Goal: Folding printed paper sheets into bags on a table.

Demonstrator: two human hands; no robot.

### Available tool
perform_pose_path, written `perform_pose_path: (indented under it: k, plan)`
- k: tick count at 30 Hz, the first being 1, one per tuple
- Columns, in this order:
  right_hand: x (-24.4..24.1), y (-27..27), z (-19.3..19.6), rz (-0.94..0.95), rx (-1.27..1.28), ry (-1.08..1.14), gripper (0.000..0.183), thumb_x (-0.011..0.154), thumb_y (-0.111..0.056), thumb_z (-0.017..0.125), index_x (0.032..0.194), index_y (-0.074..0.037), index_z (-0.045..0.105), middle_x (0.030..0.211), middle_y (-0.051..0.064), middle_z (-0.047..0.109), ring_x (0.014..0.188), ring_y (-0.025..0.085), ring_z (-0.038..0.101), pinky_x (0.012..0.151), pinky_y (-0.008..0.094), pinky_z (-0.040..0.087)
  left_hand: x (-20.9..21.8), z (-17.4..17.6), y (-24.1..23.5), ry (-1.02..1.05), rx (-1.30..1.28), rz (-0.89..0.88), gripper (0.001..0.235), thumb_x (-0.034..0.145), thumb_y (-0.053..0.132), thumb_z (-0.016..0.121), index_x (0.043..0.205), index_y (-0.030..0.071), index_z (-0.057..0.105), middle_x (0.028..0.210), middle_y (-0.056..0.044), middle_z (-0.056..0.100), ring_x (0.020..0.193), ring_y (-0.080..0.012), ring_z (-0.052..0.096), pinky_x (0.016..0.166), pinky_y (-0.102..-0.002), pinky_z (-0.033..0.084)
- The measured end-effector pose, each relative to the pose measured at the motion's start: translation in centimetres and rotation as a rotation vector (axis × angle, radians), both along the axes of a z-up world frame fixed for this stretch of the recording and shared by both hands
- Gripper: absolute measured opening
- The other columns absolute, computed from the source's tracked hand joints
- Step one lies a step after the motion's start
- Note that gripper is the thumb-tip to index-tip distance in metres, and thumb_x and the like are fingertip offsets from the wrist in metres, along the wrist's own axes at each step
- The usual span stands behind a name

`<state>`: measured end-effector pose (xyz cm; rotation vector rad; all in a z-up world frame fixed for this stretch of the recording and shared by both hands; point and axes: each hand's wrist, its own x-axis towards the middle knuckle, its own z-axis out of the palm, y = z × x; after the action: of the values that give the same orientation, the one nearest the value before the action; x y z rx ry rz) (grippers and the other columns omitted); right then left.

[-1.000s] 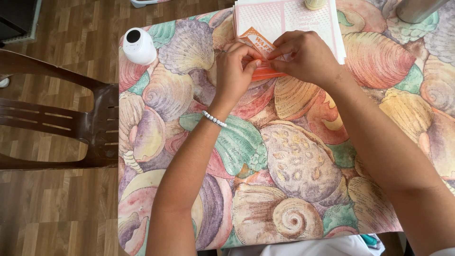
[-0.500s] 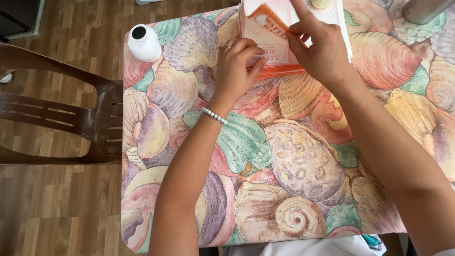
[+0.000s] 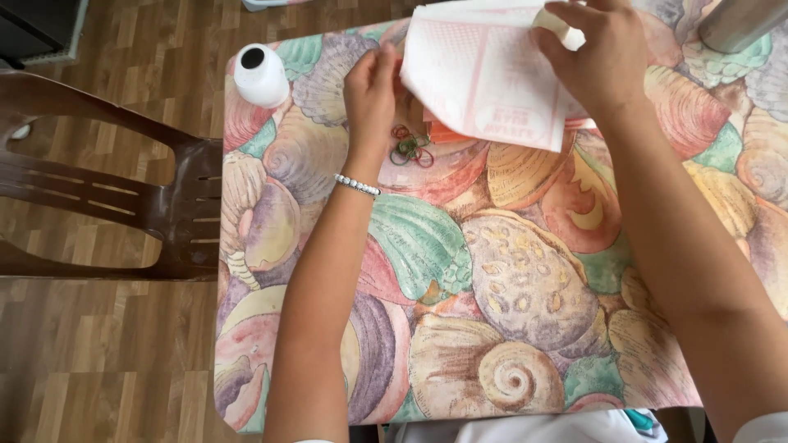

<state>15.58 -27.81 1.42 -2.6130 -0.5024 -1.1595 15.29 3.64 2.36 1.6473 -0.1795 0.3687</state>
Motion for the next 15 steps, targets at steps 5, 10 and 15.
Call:
perform_pose_path:
  k: [5,10,15]
  plan:
    - [3.0,-2.5,-0.2,0.192,0.119,0.176,0.006,0.109,-0.003,0.08,0.112,0.001,0.083,0.106,0.015,0.079,0.078,0.026,0.069,0.07,0.039,0.055,0.9,3.9,-1.0,0.518,0.08,-0.015,0.05,0.077,0.059,0.053,0.095,0.012,0.049,0.098,-0.002,0.057,0.091,-0.016,0.058,0.079,-0.031,0.048]
    - [5.4,-4.3,-0.4,0.202,0.219,0.26,0.006,0.109,-0.002,0.078,0.114,-0.001,0.081,0.105,0.013,0.079,0.08,0.026,0.071,0.072,0.037,0.055,3.6,3.2,0.0,0.631,0.1,-0.237,0.012,0.088,0.008,0.071,0.096,0.0,0.075,0.099,-0.011,0.08,0.087,-0.0211,0.077,0.065,-0.03,0.06]
    - [2.8,-3.3,0.9,0.165,0.237,0.108,0.026,0.108,-0.009,0.08,0.129,0.006,0.077,0.124,0.019,0.073,0.105,0.033,0.068,0.082,0.041,0.054,-0.9,4.9,-0.1,0.354,0.218,-0.132,0.028,0.091,0.009,0.063,0.117,0.005,0.071,0.12,-0.008,0.078,0.108,-0.0212,0.076,0.081,-0.033,0.065]
